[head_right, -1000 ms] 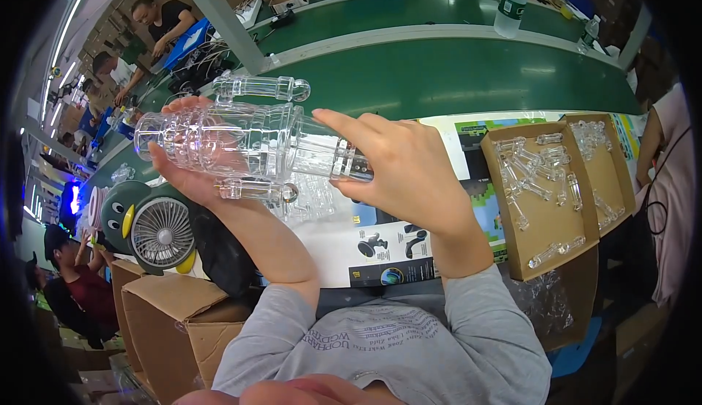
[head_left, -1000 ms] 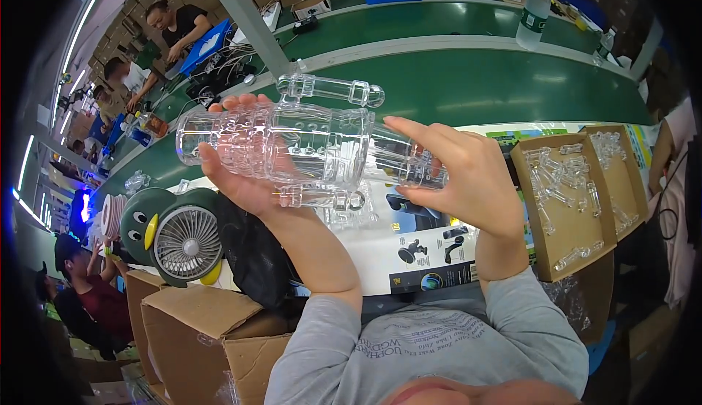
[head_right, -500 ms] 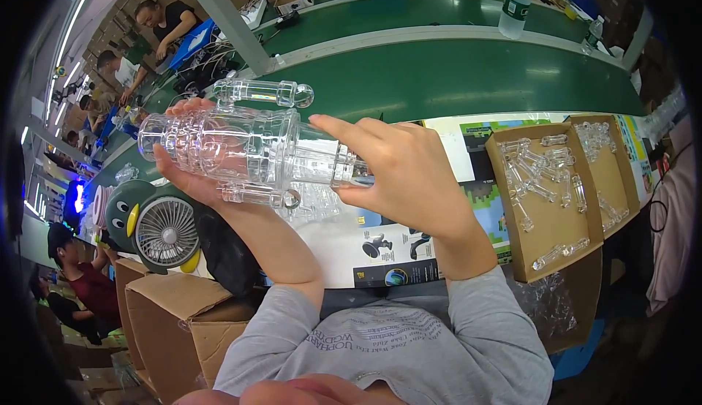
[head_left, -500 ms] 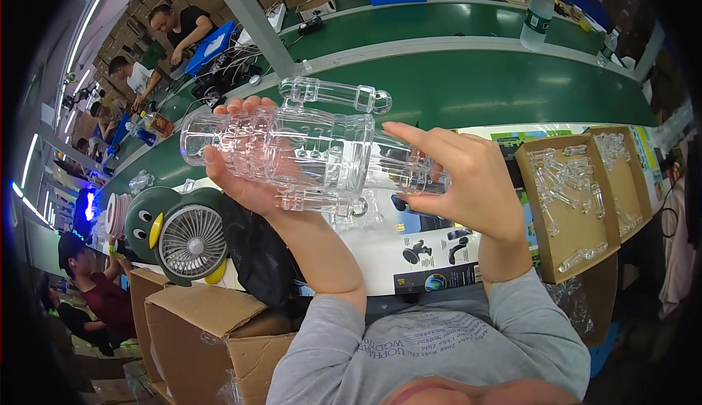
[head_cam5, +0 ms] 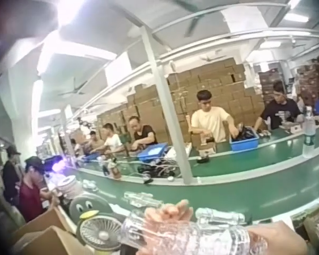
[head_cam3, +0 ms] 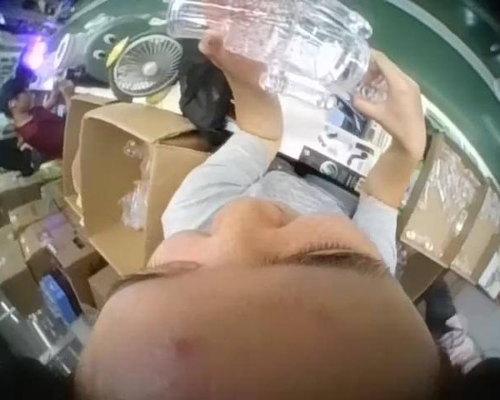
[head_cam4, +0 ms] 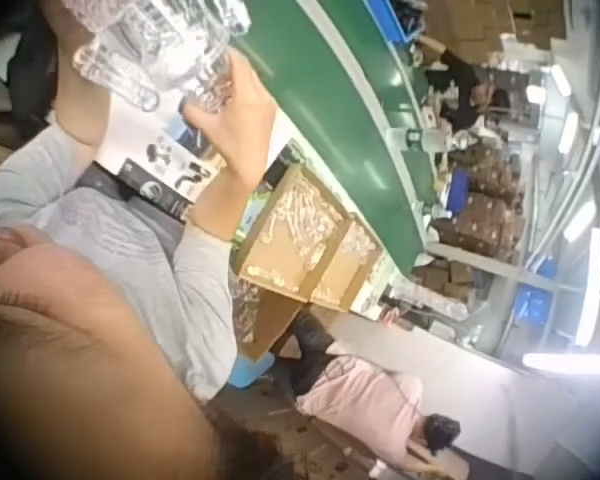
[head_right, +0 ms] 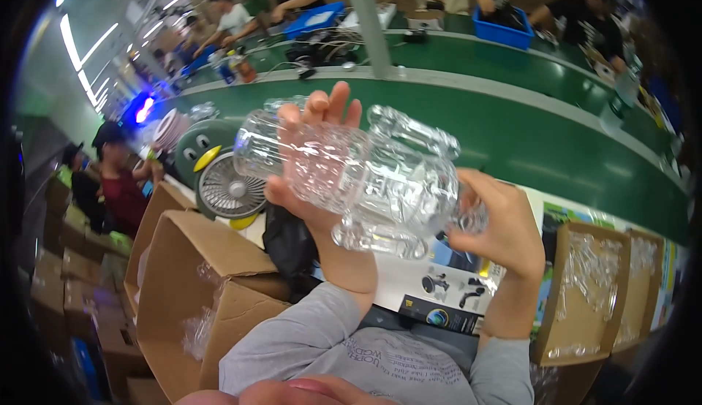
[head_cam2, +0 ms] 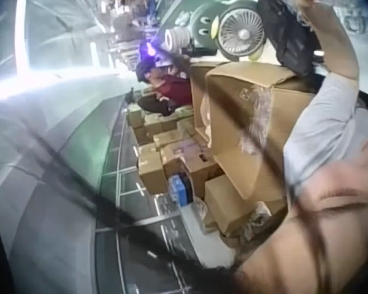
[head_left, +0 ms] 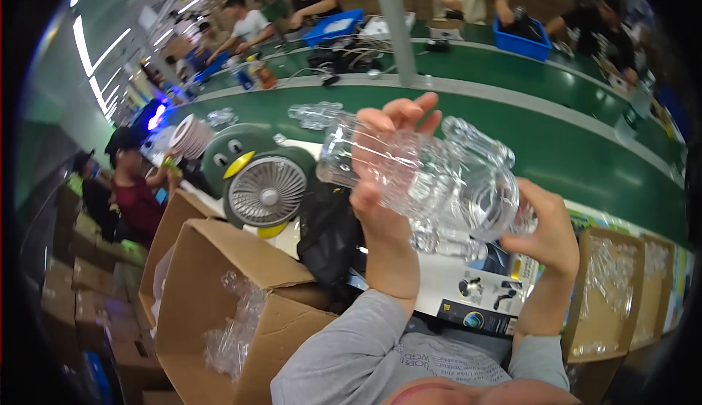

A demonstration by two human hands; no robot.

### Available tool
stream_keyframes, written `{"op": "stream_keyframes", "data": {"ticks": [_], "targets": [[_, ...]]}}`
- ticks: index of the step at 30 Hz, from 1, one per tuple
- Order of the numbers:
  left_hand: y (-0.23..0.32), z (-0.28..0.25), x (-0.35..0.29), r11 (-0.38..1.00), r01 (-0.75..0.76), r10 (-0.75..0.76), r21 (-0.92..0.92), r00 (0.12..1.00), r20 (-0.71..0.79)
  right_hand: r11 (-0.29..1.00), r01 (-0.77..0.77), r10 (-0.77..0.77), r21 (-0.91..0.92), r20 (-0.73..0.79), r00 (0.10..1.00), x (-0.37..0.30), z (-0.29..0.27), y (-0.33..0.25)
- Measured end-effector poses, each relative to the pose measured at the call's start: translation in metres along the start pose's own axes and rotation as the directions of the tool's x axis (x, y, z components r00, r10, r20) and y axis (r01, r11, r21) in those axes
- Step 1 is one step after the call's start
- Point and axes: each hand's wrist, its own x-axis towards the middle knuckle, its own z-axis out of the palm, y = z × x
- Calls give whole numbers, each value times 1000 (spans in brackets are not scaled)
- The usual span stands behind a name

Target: Assembling and inspecting clear plastic components for a product, using a squeeze bottle to apply liquid and fitting parts together.

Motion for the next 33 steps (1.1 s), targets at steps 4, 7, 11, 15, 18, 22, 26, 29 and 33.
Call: {"op": "stream_keyframes", "data": {"ticks": [4,7,11,15,18,22,26,29,33], "targets": [[14,-1,-9,988,-101,107,-120,993,47,996,79,-81,33,57,995,6,22,-8],[20,8,-12,990,-139,143,40,978,-152,999,23,-22,-29,9,1000,7,33,-9],[25,0,-10,990,-116,131,78,967,-219,995,-15,13,-96,-29,999,7,45,-13],[26,-8,-6,985,-152,155,-75,988,25,1000,5,-3,-9,170,985,17,39,-24],[3,2,-3,981,-125,149,-150,976,161,999,-23,19,30,120,993,8,15,-16],[8,-6,-8,990,-121,116,-76,991,-67,998,-49,47,-30,-52,998,12,42,-20],[13,-10,-10,997,-74,74,4,995,-72,1000,13,-13,8,-23,1000,13,45,-19],[15,-5,-9,998,-63,63,18,998,-7,997,-80,78,15,99,992,7,34,-19],[22,4,-9,999,-42,42,-1,998,-41,994,-33,20,104,127,992,10,43,-23]]}}
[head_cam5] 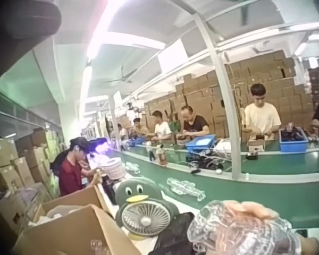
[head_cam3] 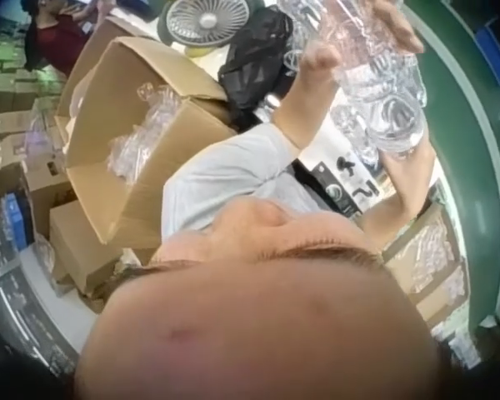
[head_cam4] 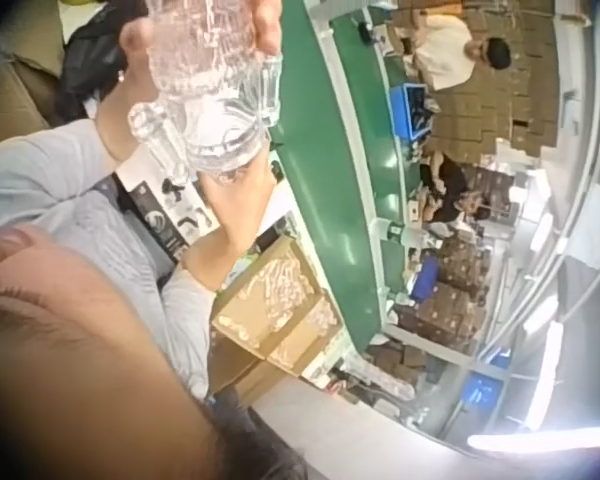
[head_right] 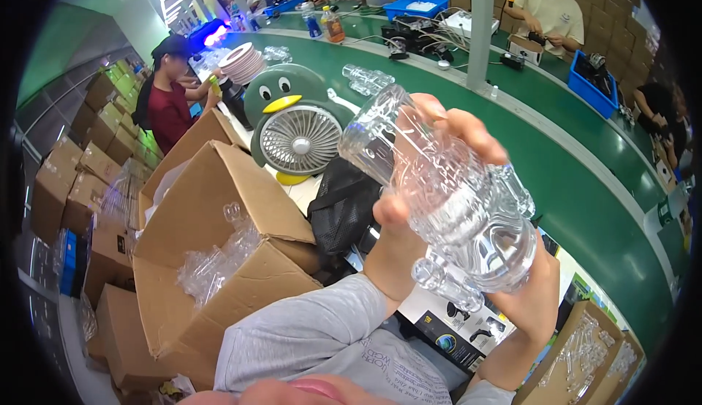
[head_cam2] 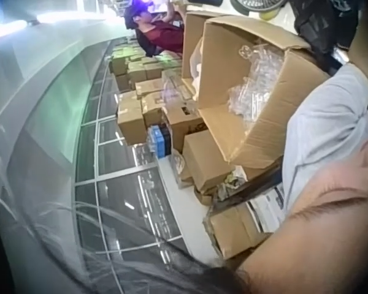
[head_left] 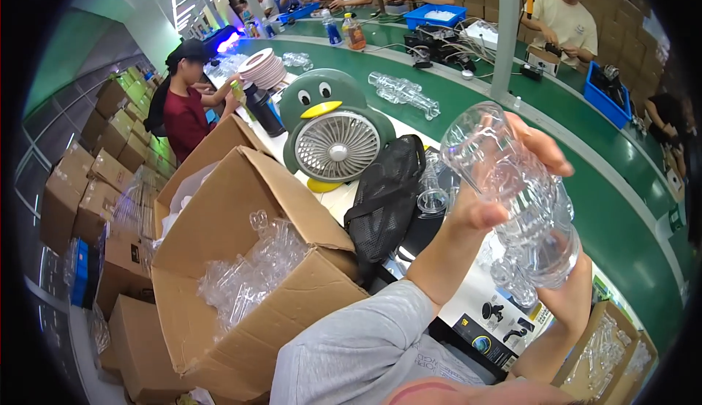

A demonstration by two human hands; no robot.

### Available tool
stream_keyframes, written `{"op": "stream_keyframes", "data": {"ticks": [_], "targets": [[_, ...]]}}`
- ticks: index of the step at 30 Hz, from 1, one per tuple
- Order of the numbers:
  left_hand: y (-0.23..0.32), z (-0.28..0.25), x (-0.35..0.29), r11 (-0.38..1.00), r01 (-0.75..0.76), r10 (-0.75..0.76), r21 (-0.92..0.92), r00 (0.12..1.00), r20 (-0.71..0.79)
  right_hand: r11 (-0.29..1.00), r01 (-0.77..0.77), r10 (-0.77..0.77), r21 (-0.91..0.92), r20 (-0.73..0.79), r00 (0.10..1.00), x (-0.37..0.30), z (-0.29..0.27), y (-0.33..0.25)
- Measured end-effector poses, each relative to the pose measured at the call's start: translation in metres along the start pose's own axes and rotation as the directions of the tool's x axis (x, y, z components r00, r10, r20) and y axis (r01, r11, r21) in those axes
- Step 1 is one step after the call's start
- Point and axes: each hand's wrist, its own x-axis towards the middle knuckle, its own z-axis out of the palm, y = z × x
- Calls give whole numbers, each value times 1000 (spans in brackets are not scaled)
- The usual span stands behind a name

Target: Assembling and inspecting clear plastic components for a product, using a squeeze bottle to apply liquid and fitting parts together.

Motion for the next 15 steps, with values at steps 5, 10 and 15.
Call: {"op": "stream_keyframes", "data": {"ticks": [5,10,15], "targets": [[1,2,0,1000,19,-19,-24,1000,-11,997,-79,79,4,6,997,-6,-5,-7],[11,0,-3,969,-146,189,-200,957,218,995,90,-88,49,-38,995,-6,8,-8],[12,23,-8,984,-84,126,-156,952,278,999,22,-26,46,91,995,-12,-7,-5]]}}
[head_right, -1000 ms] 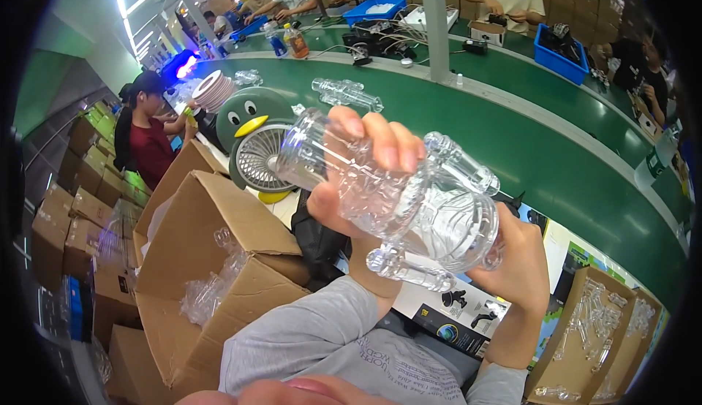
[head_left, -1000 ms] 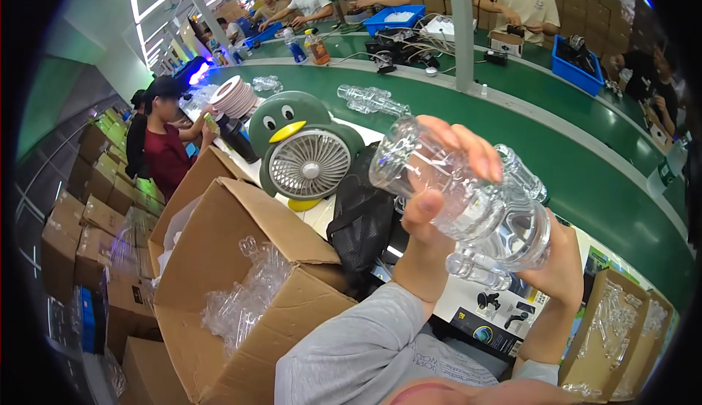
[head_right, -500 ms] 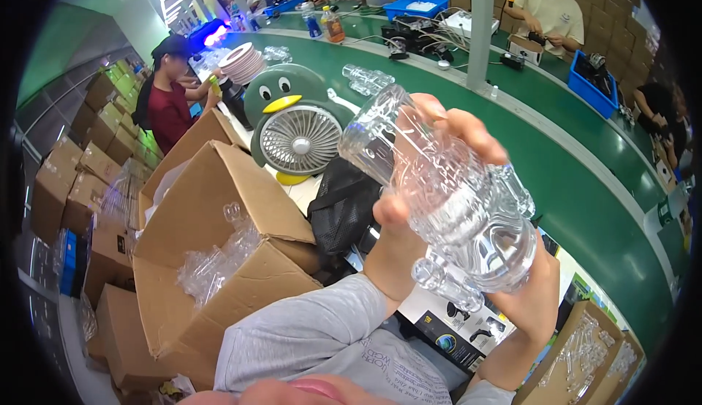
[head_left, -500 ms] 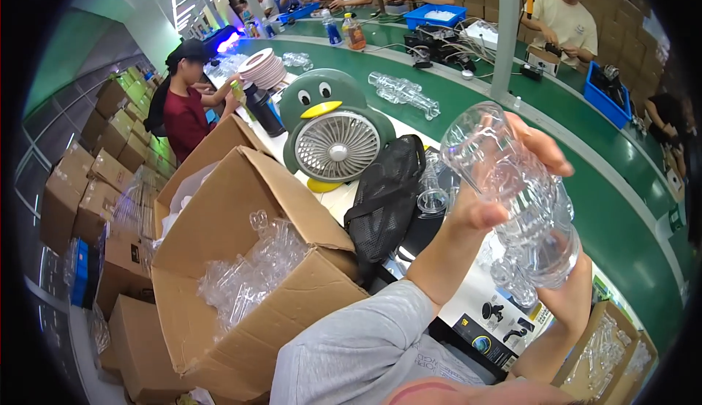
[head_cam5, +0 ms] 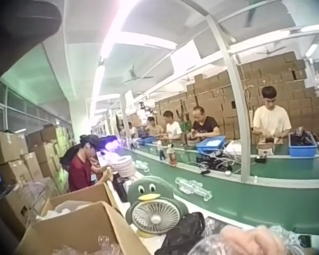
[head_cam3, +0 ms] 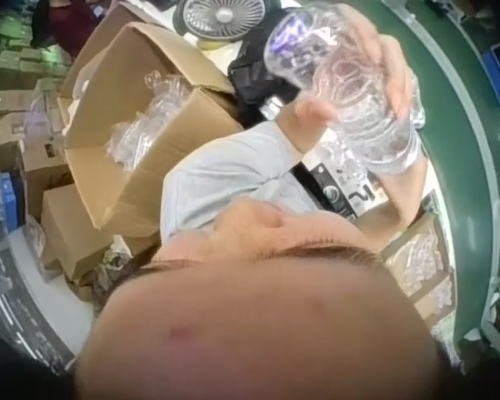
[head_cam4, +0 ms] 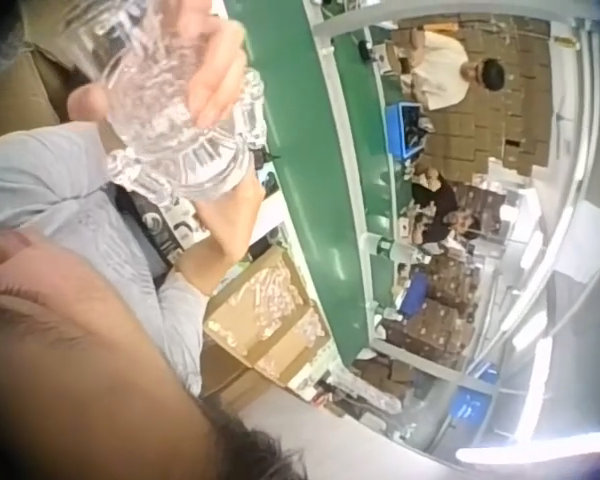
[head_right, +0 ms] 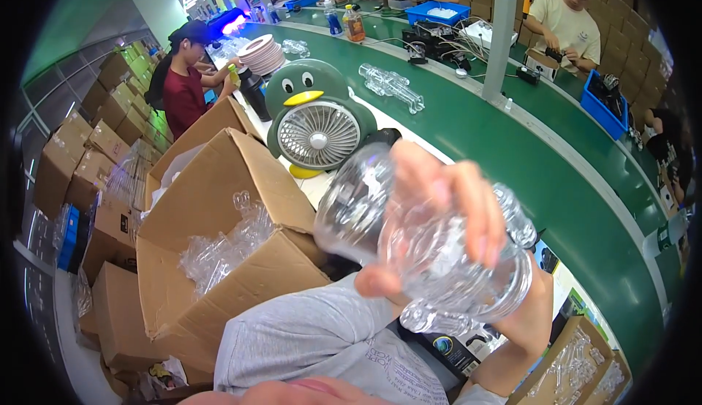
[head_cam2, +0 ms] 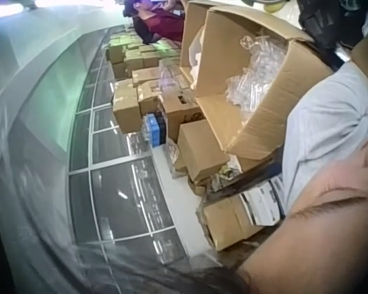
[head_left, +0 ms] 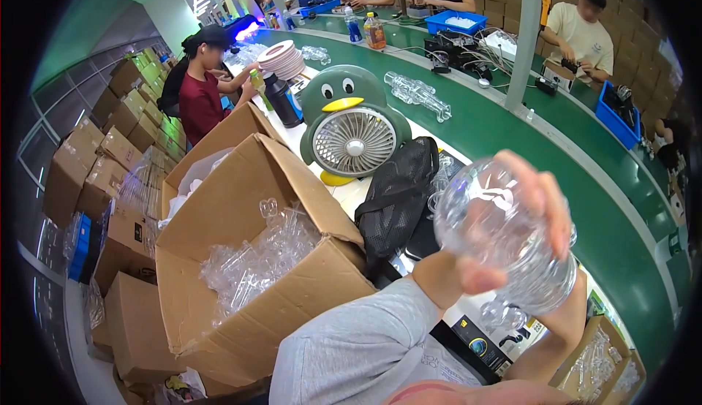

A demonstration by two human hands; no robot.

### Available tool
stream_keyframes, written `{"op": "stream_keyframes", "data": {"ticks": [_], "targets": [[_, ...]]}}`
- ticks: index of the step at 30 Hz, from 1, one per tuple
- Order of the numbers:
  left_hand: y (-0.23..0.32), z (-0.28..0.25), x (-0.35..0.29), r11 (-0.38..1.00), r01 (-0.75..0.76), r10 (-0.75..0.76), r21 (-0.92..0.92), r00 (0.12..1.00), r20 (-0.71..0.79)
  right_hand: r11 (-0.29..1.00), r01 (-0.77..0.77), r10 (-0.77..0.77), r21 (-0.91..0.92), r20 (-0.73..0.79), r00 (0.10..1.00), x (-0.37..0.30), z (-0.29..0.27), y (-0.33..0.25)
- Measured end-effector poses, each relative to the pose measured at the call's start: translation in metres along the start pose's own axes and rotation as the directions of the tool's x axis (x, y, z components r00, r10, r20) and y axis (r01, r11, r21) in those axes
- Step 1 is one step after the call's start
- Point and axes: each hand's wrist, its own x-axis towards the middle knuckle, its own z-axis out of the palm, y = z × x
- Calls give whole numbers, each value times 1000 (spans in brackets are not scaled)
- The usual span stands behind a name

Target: Assembling and inspecting clear plastic components for a product, using a squeeze bottle to apply liquid and fitting parts together.

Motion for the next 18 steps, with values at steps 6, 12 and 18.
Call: {"op": "stream_keyframes", "data": {"ticks": [6,12,18], "targets": [[-6,28,33,953,272,-258,130,959,-120,908,-18,108,419,-193,975,-13,1,-1],[-30,59,75,891,117,-177,439,979,99,963,-202,234,178,-184,955,-42,-6,15],[3,66,89,864,306,-328,399,945,-15,896,309,-154,319,-429,890,-26,27,4]]}}
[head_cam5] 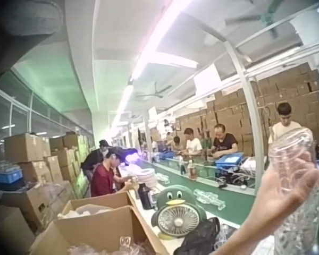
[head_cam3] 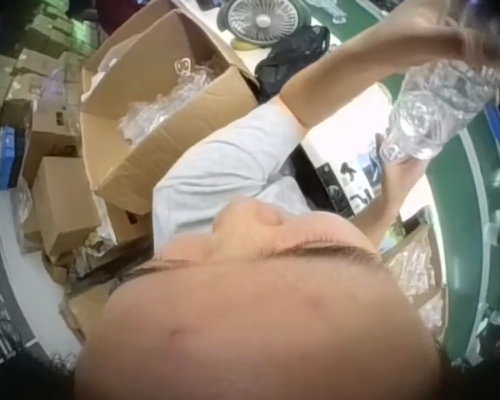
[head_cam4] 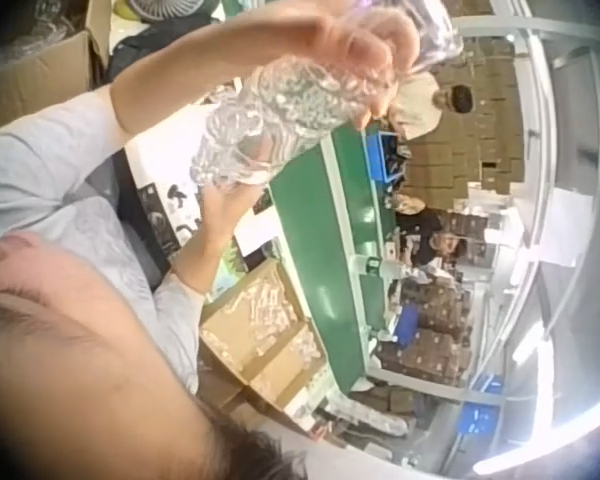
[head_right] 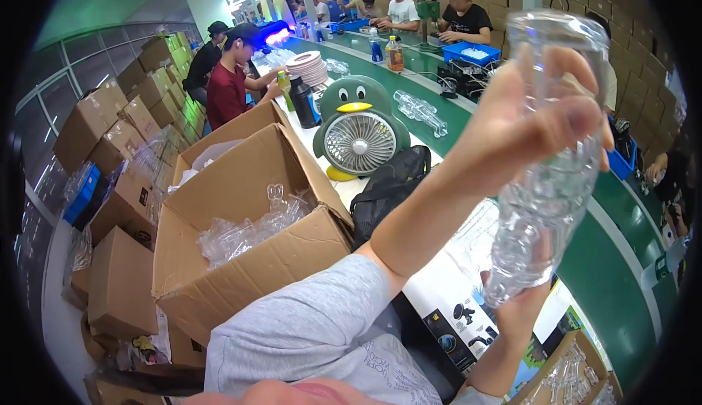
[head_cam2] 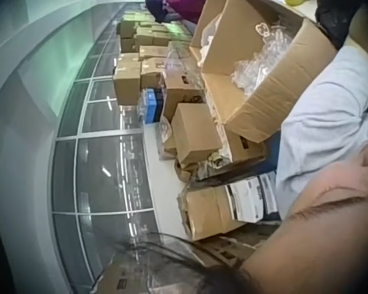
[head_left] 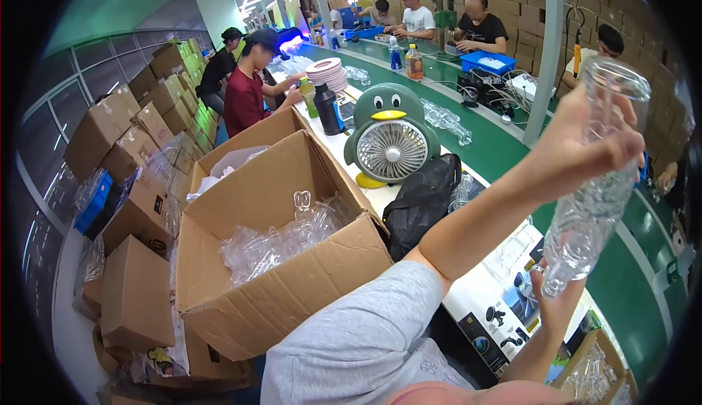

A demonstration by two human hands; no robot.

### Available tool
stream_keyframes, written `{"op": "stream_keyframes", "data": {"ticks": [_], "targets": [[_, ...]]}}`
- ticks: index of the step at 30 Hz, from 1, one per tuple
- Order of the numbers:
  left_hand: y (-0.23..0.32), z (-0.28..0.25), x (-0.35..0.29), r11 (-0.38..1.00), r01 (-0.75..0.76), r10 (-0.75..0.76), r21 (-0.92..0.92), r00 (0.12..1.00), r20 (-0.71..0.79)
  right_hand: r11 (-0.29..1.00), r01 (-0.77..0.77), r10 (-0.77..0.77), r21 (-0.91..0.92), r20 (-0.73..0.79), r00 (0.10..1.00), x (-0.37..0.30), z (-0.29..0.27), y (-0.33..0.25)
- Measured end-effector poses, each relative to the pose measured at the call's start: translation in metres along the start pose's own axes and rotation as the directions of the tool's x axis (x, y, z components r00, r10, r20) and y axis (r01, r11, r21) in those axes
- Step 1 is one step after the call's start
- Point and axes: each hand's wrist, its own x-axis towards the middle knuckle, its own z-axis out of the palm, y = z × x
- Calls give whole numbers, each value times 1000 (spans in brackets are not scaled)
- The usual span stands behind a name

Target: Assembling and inspecting clear plastic components for a product, using a squeeze bottle to apply liquid and fitting parts together.

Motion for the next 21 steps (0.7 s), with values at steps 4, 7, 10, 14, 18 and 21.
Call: {"op": "stream_keyframes", "data": {"ticks": [4,7,10,14,18,21], "targets": [[1,12,-5,1000,12,-14,16,991,131,988,-7,3,-155,-27,1000,-11,6,12],[-10,32,-5,996,-59,70,-66,981,179,991,-72,67,-116,-48,997,-13,4,8],[-2,43,2,999,32,-36,24,973,226,996,1,-7,-85,-66,998,-13,-3,4],[-18,57,13,999,11,-3,-42,983,183,991,109,-112,-73,-44,993,-5,-13,13],[-37,68,22,999,-9,12,-49,997,70,988,155,-147,20,-207,967,1,-31,9],[-49,72,29,996,-23,34,-81,991,133,960,195,-234,-199,-195,952,3,-47,24]]}}
